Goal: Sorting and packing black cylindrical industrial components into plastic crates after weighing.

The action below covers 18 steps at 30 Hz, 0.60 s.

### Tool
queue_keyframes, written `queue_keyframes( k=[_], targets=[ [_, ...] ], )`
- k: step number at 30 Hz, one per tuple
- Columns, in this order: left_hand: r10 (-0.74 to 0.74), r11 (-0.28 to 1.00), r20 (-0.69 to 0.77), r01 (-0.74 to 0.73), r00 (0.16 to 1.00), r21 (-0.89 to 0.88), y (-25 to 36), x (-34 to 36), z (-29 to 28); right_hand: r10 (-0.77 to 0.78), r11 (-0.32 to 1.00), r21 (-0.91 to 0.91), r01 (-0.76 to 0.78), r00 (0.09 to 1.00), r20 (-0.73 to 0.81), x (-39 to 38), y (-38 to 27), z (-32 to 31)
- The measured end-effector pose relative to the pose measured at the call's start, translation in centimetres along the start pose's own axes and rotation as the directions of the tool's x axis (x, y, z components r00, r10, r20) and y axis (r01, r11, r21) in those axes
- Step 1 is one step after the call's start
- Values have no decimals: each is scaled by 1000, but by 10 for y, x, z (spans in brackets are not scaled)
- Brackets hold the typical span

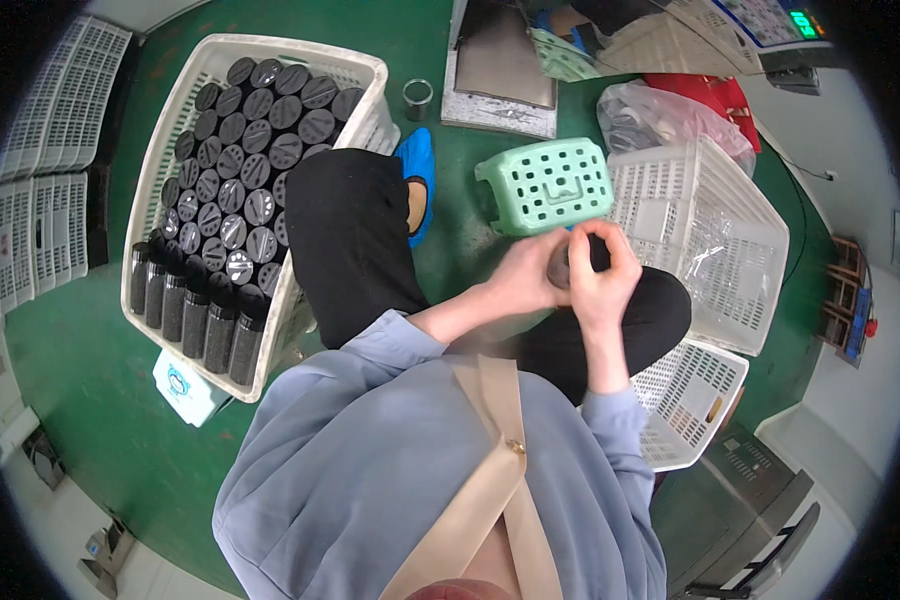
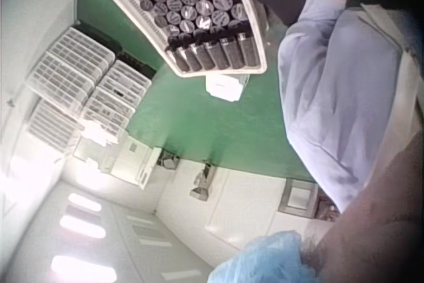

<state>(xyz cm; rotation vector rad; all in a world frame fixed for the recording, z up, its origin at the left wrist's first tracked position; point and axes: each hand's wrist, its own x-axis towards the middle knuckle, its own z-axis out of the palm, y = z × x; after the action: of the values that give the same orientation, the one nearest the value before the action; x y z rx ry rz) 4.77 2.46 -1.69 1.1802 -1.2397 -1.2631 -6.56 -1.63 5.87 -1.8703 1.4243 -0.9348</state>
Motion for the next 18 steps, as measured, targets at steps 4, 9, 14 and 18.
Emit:
queue_keyframes(
  k=[4, 9, 14, 18],
  targets=[
    [186, 914, -197, -96, 963, 395, -8, 5, -7, 135, 989, 66, -132, 990, -38, -1, 24, 16],
    [-103, 974, 492, 189, 864, -128, 10, 8, -26, -263, 965, 97, 244, 890, 373, 12, -15, -38],
    [-77, 995, 65, 72, 995, 68, 2, -2, 1, 49, 998, 39, -46, 995, -86, -7, 19, 0],
    [-70, 972, -85, 87, 994, 217, -7, -1, -4, 182, 983, -12, -182, 980, 73, 4, 32, 8]
  ],
)
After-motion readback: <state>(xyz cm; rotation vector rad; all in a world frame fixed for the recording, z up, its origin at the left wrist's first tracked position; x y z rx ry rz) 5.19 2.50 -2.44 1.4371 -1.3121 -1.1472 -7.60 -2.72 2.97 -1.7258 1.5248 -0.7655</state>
